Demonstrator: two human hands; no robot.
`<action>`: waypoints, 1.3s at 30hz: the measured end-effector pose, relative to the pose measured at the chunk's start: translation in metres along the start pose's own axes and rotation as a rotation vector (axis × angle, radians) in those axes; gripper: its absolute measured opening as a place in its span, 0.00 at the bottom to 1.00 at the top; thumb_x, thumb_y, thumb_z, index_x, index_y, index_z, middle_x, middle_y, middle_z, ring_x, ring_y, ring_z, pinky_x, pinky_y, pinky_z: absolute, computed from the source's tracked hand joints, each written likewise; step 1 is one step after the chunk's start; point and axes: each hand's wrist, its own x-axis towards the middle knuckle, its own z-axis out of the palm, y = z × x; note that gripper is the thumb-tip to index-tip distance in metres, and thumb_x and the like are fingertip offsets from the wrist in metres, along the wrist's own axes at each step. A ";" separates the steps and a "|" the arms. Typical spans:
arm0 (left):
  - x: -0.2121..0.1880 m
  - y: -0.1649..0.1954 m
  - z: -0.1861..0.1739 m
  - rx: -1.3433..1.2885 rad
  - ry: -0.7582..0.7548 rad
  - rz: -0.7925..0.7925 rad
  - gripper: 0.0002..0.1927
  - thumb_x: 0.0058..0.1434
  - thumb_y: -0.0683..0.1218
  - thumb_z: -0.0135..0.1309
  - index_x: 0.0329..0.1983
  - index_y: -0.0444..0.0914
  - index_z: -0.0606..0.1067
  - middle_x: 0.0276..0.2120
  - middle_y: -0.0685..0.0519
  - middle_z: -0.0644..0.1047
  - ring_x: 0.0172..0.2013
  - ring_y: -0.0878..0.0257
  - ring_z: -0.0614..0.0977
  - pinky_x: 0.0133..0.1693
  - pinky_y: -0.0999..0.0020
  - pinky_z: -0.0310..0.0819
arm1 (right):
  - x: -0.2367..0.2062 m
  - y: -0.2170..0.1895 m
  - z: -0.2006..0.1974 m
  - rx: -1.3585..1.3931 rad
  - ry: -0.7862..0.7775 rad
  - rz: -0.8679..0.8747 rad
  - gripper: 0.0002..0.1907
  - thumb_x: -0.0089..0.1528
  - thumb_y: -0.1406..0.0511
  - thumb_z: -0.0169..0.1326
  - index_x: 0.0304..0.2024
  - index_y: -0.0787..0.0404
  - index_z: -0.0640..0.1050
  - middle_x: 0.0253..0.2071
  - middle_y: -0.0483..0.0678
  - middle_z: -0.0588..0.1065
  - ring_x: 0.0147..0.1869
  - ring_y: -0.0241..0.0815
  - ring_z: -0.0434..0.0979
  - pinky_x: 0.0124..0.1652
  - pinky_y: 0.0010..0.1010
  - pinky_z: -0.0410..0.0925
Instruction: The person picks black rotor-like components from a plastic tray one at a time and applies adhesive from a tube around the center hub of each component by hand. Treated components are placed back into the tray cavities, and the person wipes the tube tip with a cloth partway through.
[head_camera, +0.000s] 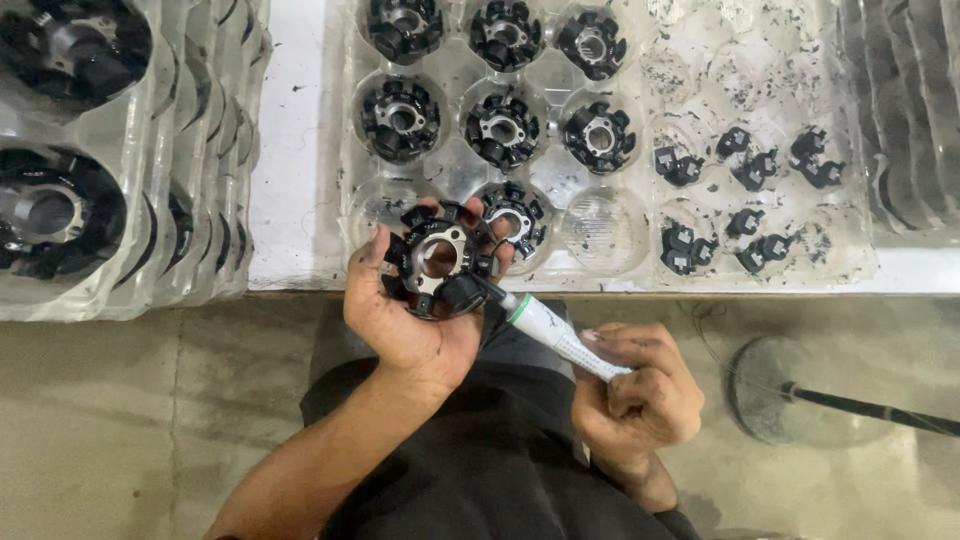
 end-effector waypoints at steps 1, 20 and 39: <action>0.004 -0.002 0.000 0.006 -0.006 -0.004 0.22 0.67 0.58 0.48 0.53 0.38 0.73 0.52 0.39 0.77 0.53 0.38 0.78 0.54 0.43 0.74 | 0.000 0.002 -0.002 -0.005 0.021 0.021 0.27 0.52 0.82 0.64 0.25 0.60 0.58 0.34 0.57 0.75 0.38 0.52 0.81 0.40 0.40 0.78; 0.138 -0.115 -0.012 2.198 -0.999 0.529 0.11 0.50 0.38 0.58 0.37 0.39 0.82 0.34 0.47 0.81 0.41 0.48 0.84 0.42 0.56 0.77 | -0.051 0.052 -0.082 0.222 0.627 0.159 0.28 0.62 0.78 0.72 0.35 0.58 0.62 0.35 0.53 0.74 0.39 0.40 0.71 0.42 0.27 0.64; 0.100 -0.107 0.040 2.171 -0.778 0.169 0.23 0.65 0.55 0.53 0.53 0.33 0.71 0.55 0.32 0.65 0.51 0.35 0.73 0.52 0.44 0.68 | -0.058 0.073 -0.096 0.500 0.726 0.272 0.22 0.68 0.77 0.64 0.38 0.59 0.62 0.36 0.51 0.73 0.45 0.46 0.79 0.51 0.36 0.74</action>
